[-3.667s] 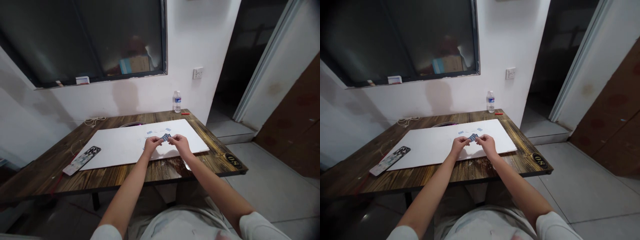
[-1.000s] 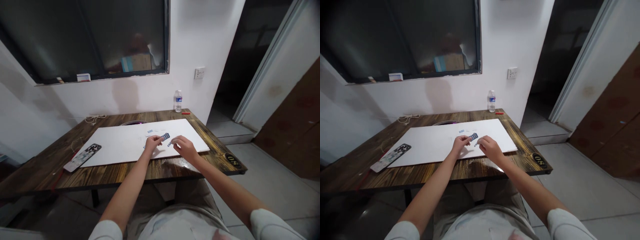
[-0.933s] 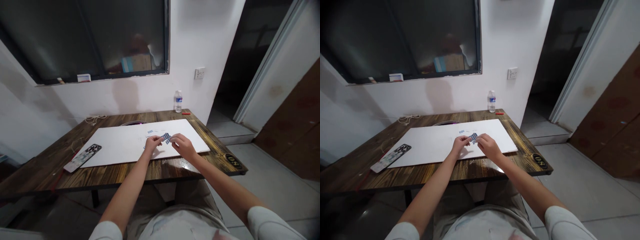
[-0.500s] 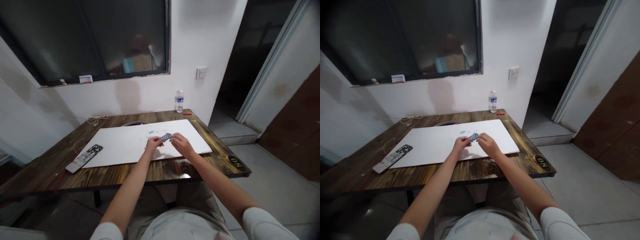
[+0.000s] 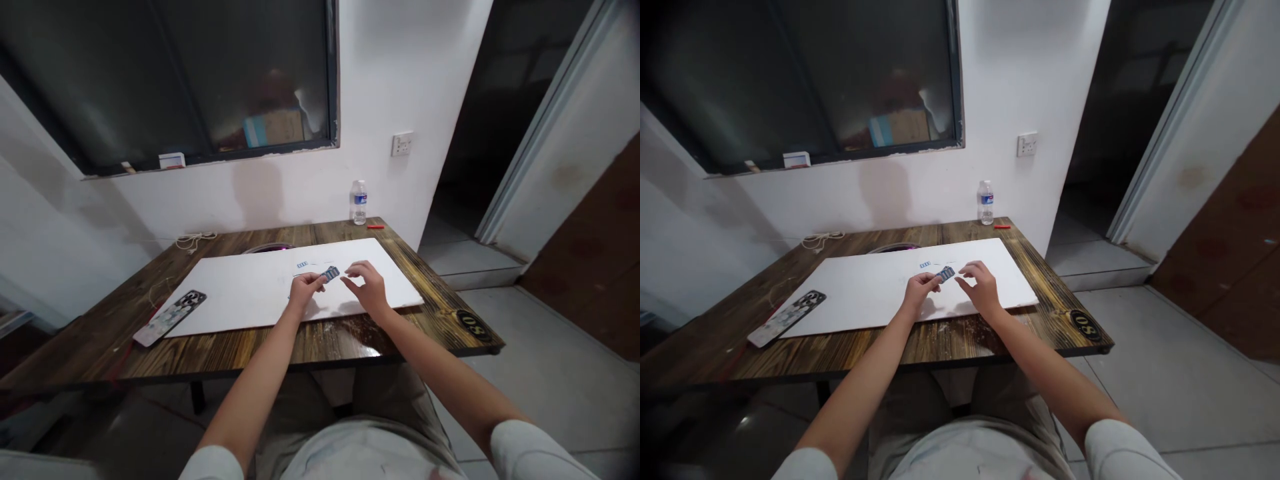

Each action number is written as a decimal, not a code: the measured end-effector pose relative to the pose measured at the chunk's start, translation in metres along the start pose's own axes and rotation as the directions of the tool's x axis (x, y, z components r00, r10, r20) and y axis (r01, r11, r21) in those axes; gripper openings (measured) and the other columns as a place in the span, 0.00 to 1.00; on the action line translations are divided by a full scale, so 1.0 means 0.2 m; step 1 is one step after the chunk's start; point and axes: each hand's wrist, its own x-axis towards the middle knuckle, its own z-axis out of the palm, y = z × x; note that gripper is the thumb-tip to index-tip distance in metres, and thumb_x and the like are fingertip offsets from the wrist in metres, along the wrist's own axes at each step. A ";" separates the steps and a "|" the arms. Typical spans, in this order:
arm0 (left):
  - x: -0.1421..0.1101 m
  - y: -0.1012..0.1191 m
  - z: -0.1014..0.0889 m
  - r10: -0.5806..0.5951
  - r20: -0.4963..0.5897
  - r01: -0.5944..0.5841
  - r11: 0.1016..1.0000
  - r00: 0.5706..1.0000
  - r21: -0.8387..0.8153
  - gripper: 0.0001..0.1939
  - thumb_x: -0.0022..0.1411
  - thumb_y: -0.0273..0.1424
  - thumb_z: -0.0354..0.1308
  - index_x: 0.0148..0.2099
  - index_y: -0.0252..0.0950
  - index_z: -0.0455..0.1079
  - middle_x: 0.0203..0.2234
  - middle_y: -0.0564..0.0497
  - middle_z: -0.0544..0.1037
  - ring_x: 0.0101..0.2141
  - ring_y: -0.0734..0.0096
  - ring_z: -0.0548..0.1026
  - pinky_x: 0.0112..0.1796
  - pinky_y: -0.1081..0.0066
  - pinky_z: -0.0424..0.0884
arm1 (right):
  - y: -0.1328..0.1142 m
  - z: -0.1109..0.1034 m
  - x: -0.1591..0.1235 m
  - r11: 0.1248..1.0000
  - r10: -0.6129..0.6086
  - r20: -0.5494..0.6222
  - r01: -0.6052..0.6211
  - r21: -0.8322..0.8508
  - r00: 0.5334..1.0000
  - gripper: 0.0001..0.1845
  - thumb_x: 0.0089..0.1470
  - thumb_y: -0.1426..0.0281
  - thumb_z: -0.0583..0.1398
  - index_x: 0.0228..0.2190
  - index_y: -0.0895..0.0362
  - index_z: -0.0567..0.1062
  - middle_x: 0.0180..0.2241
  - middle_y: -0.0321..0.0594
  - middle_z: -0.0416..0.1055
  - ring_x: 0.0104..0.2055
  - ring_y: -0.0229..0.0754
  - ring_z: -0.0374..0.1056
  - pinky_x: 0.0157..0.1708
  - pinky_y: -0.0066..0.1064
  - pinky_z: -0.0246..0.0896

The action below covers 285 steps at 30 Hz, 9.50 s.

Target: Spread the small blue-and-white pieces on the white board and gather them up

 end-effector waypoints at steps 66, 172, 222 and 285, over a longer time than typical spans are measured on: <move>-0.59 0.04 0.05 0.657 0.248 -0.446 0.149 0.712 0.883 0.10 0.65 0.24 0.56 0.45 0.37 0.76 0.34 0.48 0.82 0.35 0.65 0.79 0.36 0.68 0.72 | 0.01 0.08 -0.05 0.588 0.356 0.794 -0.778 0.219 0.492 0.20 0.39 0.56 0.71 0.21 0.57 0.71 0.16 0.31 0.69 0.19 0.34 0.65 0.22 0.26 0.58; -0.37 0.01 -0.44 0.292 0.606 -0.670 0.244 0.740 0.701 0.11 0.69 0.33 0.52 0.45 0.38 0.76 0.37 0.46 0.81 0.39 0.65 0.77 0.40 0.65 0.75 | 0.12 0.09 0.02 0.584 0.589 0.422 -0.724 0.366 0.689 0.18 0.35 0.57 0.70 0.23 0.58 0.76 0.17 0.35 0.70 0.21 0.35 0.64 0.26 0.29 0.60; 0.06 -0.01 -0.66 -0.033 0.288 -0.270 0.257 0.957 0.928 0.22 0.64 0.42 0.53 0.55 0.36 0.72 0.59 0.40 0.70 0.62 0.49 0.63 0.60 0.51 0.59 | 0.06 0.07 0.01 0.654 0.539 0.477 -0.702 0.282 0.694 0.15 0.40 0.59 0.67 0.22 0.58 0.73 0.17 0.35 0.68 0.22 0.36 0.63 0.27 0.28 0.56; 0.07 0.04 -0.61 0.167 0.238 -0.271 0.213 0.957 0.939 0.14 0.62 0.40 0.57 0.44 0.38 0.76 0.48 0.40 0.78 0.50 0.50 0.73 0.49 0.53 0.69 | 0.03 0.05 0.02 0.760 0.505 0.466 -0.630 0.157 0.726 0.15 0.42 0.57 0.66 0.22 0.58 0.76 0.21 0.37 0.71 0.25 0.39 0.65 0.28 0.30 0.56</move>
